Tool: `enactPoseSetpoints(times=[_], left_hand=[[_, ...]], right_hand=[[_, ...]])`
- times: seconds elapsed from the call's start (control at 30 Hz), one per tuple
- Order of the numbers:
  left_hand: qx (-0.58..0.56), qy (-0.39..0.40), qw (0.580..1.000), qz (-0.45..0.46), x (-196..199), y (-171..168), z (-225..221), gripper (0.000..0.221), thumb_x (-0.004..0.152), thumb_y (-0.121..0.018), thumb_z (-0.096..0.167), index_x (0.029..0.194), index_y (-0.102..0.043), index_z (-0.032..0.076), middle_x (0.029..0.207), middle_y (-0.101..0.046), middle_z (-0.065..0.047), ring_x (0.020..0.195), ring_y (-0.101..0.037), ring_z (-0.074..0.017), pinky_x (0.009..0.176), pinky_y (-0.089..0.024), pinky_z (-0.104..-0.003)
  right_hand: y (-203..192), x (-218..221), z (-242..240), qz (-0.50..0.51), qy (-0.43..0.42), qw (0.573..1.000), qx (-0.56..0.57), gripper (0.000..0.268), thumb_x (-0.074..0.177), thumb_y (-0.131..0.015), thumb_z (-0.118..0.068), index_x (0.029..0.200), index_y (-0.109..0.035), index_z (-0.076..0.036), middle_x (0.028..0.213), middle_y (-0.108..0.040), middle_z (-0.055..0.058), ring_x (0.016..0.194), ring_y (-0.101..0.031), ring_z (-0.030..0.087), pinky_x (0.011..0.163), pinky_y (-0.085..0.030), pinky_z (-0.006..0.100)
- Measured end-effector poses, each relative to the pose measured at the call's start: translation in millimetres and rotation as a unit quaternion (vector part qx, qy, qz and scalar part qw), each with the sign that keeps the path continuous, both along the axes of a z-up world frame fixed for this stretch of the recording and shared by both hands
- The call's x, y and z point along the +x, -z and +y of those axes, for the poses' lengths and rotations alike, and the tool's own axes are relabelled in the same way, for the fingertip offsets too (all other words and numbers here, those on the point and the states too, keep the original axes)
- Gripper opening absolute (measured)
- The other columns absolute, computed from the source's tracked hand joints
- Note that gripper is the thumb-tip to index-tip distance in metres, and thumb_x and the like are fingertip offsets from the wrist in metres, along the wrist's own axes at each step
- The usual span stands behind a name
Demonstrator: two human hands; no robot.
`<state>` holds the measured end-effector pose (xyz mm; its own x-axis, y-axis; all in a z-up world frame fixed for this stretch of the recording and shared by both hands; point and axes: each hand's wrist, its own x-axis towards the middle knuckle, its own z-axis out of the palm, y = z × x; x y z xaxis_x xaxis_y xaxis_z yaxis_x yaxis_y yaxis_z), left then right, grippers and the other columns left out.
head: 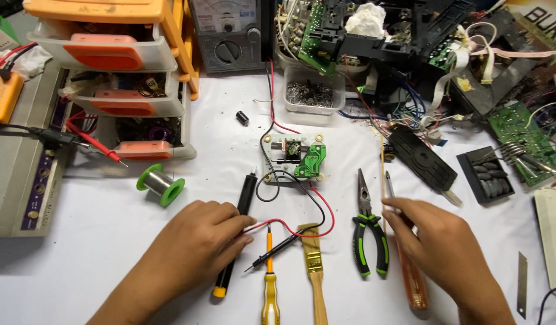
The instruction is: Cleaning a PCB with a brush, testing components with a multimeter, and desoldering a part using a soldering iron and solder sucker.
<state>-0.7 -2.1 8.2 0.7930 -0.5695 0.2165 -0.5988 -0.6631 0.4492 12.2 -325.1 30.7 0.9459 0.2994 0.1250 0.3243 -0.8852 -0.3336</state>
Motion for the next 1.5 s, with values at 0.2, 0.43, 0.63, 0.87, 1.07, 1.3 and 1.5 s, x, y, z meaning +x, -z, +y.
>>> enactPoseSetpoints(times=[0.2, 0.43, 0.63, 0.87, 1.07, 1.3, 1.5], left_hand=[[0.012, -0.016, 1.000, 0.011, 1.9, -20.1, -3.2, 0.055, 0.072, -0.050, -0.003, 0.126, -0.045, 0.009, 0.080, -0.053, -0.010, 0.061, -0.051, -0.0299, 0.052, -0.040, -0.040], [0.035, -0.099, 0.993, -0.058, 34.1, -29.1, -21.3, 0.028, 0.081, -0.056, 0.020, 0.107, -0.058, 0.011, 0.079, -0.058, -0.007, 0.065, -0.057, -0.0315, 0.050, -0.044, -0.044], [-0.034, -0.090, 0.995, -0.025, 75.9, -9.3, -42.7, 0.038, 0.076, -0.063, 0.020, 0.112, -0.055, 0.009, 0.102, -0.055, -0.014, 0.097, -0.056, -0.0348, 0.077, -0.046, -0.042], [0.001, -0.077, 0.995, 0.060, 74.9, -5.8, -56.9, 0.075, 0.070, -0.069, 0.041, 0.130, -0.038, 0.008, 0.128, -0.038, -0.021, 0.119, -0.034, -0.0396, 0.090, -0.033, -0.049], [-0.015, -0.082, 0.994, 0.076, 73.1, 6.2, -59.3, 0.091, 0.067, -0.074, 0.037, 0.138, -0.026, 0.006, 0.132, -0.033, -0.024, 0.120, -0.029, -0.0411, 0.093, -0.028, -0.050], [-0.026, -0.072, 0.994, 0.082, 76.5, 15.6, -52.7, 0.088, 0.069, -0.072, 0.041, 0.138, -0.026, 0.013, 0.131, -0.034, -0.020, 0.121, -0.028, -0.0388, 0.093, -0.027, -0.048], [-0.092, -0.059, 0.993, 0.041, 82.2, 36.0, -41.4, 0.070, 0.074, -0.064, 0.045, 0.131, -0.036, 0.017, 0.137, -0.032, -0.011, 0.125, -0.028, -0.0293, 0.098, -0.025, -0.047]], right_hand=[[-7.4, 23.3, 16.1, 0.062, -0.011, 0.998, -0.015, 0.024, 0.078, -0.056, -0.021, 0.101, -0.062, -0.017, 0.098, -0.067, 0.000, 0.082, -0.064, 0.020, 0.068, -0.046, 0.034], [-7.0, 45.6, 37.4, -0.002, -0.076, 0.997, 0.016, 0.032, 0.079, -0.058, -0.022, 0.110, -0.058, -0.014, 0.094, -0.062, 0.004, 0.084, -0.058, 0.022, 0.070, -0.044, 0.035], [-15.9, 64.4, 72.8, -0.015, -0.110, 0.991, 0.071, 0.036, 0.077, -0.060, -0.010, 0.113, -0.055, -0.006, 0.103, -0.058, 0.016, 0.086, -0.063, 0.029, 0.066, -0.053, 0.037], [-11.0, 66.2, 77.9, 0.089, -0.109, 0.984, 0.110, 0.048, 0.073, -0.056, -0.004, 0.120, -0.048, 0.000, 0.117, -0.050, 0.021, 0.095, -0.059, 0.035, 0.073, -0.052, 0.041], [-16.3, 64.9, 74.7, 0.138, -0.081, 0.978, 0.138, 0.052, 0.075, -0.058, -0.006, 0.125, -0.044, -0.001, 0.121, -0.049, 0.021, 0.097, -0.059, 0.035, 0.078, -0.051, 0.041], [-36.4, 53.5, 48.4, 0.128, -0.037, 0.984, 0.118, 0.043, 0.078, -0.057, -0.010, 0.120, -0.052, -0.002, 0.105, -0.060, 0.019, 0.088, -0.063, 0.032, 0.073, -0.052, 0.038], [-23.3, 19.8, -3.4, 0.035, 0.057, 0.997, 0.036, 0.038, 0.078, -0.059, -0.021, 0.115, -0.058, -0.010, 0.087, -0.066, 0.005, 0.071, -0.061, 0.016, 0.065, -0.047, 0.030]])
